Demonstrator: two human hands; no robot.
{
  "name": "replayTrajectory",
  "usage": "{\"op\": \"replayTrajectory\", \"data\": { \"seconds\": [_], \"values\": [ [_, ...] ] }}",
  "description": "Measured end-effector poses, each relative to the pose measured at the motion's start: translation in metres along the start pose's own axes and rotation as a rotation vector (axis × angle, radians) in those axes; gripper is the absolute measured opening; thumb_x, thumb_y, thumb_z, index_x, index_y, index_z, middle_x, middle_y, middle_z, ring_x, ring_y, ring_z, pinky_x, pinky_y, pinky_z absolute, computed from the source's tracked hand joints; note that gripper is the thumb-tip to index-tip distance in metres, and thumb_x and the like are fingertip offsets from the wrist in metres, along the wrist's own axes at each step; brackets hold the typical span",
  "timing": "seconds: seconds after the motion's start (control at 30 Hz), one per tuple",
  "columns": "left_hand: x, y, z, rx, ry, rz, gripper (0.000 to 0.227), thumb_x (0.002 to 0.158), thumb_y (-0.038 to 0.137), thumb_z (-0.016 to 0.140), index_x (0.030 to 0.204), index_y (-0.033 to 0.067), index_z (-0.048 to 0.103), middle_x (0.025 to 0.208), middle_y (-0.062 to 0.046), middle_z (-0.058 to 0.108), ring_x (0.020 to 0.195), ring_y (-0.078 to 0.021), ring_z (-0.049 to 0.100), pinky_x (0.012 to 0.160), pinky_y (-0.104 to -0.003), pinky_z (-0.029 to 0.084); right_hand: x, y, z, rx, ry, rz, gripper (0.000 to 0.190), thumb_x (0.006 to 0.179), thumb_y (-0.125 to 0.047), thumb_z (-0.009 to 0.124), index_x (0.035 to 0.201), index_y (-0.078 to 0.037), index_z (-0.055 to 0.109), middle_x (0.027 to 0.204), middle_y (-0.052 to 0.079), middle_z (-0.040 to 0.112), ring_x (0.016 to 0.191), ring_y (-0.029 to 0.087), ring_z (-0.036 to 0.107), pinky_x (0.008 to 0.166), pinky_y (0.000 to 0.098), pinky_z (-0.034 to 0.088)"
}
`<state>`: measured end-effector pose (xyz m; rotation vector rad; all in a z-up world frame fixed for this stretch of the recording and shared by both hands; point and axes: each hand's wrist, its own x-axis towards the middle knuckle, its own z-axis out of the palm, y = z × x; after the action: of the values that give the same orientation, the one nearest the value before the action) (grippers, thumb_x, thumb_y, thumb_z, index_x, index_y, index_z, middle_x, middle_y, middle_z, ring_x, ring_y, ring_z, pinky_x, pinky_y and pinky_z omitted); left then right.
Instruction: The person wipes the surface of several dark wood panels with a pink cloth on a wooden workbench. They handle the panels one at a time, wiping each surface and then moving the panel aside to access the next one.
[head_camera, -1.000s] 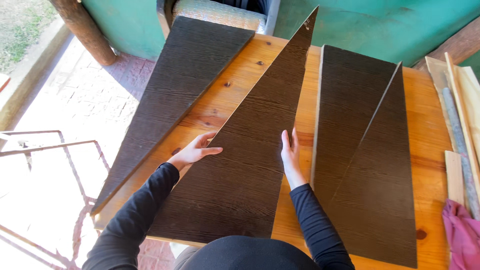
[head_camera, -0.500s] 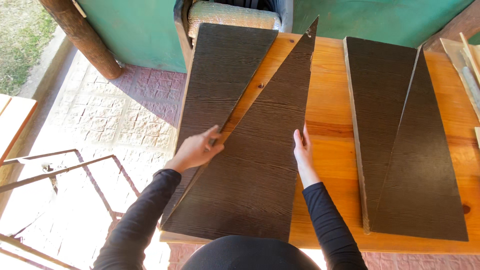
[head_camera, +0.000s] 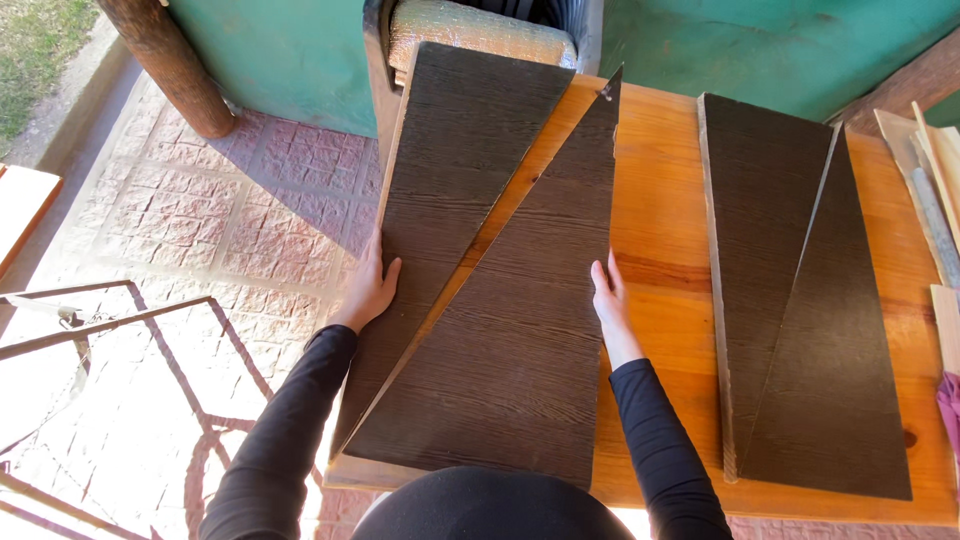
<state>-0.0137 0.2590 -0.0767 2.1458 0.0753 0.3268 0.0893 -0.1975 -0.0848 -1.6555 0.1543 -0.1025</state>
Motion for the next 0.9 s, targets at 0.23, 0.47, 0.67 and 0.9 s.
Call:
{"op": "replayTrajectory", "data": {
  "seconds": [0.23, 0.47, 0.67, 0.9],
  "values": [
    [0.0, -0.018, 0.007, 0.073, -0.005, 0.009, 0.074, 0.113, 0.022, 0.055, 0.176, 0.0022, 0.02, 0.171, -0.032, 0.034, 0.157, -0.0467, 0.036, 0.128, -0.056, 0.035, 0.01, -0.007, 0.01, -0.052, -0.03, 0.0, 0.056, 0.111, -0.034, 0.072, 0.163, -0.021, 0.054, 0.168, 0.016, 0.049, 0.157, 0.029, 0.042, 0.133, 0.0451, 0.033],
    [-0.001, 0.01, -0.004, 0.033, -0.063, -0.051, 0.074, 0.115, 0.023, 0.051, 0.176, 0.0022, 0.016, 0.172, -0.032, 0.031, 0.157, -0.0487, 0.035, 0.127, -0.059, 0.035, 0.021, -0.009, 0.02, -0.071, -0.011, 0.03, 0.055, 0.109, -0.034, 0.074, 0.16, -0.022, 0.058, 0.164, 0.012, 0.054, 0.152, 0.024, 0.049, 0.129, 0.0422, 0.04],
    [-0.001, 0.01, -0.005, 0.045, -0.082, -0.113, 0.074, 0.115, 0.025, 0.051, 0.177, 0.0047, 0.017, 0.174, -0.029, 0.029, 0.158, -0.0465, 0.035, 0.127, -0.057, 0.037, 0.026, -0.007, 0.029, -0.135, -0.019, 0.08, 0.058, 0.107, -0.044, 0.077, 0.16, -0.028, 0.058, 0.163, 0.007, 0.056, 0.15, 0.021, 0.052, 0.127, 0.0387, 0.042],
    [-0.003, 0.012, -0.004, 0.073, -0.06, -0.087, 0.073, 0.114, 0.021, 0.053, 0.175, 0.0014, 0.019, 0.172, -0.033, 0.032, 0.157, -0.0506, 0.035, 0.127, -0.06, 0.036, 0.021, -0.019, 0.035, -0.244, -0.014, 0.103, 0.066, 0.108, -0.05, 0.074, 0.161, -0.014, 0.056, 0.164, 0.021, 0.053, 0.15, 0.032, 0.052, 0.124, 0.0443, 0.045]
  ]
}}
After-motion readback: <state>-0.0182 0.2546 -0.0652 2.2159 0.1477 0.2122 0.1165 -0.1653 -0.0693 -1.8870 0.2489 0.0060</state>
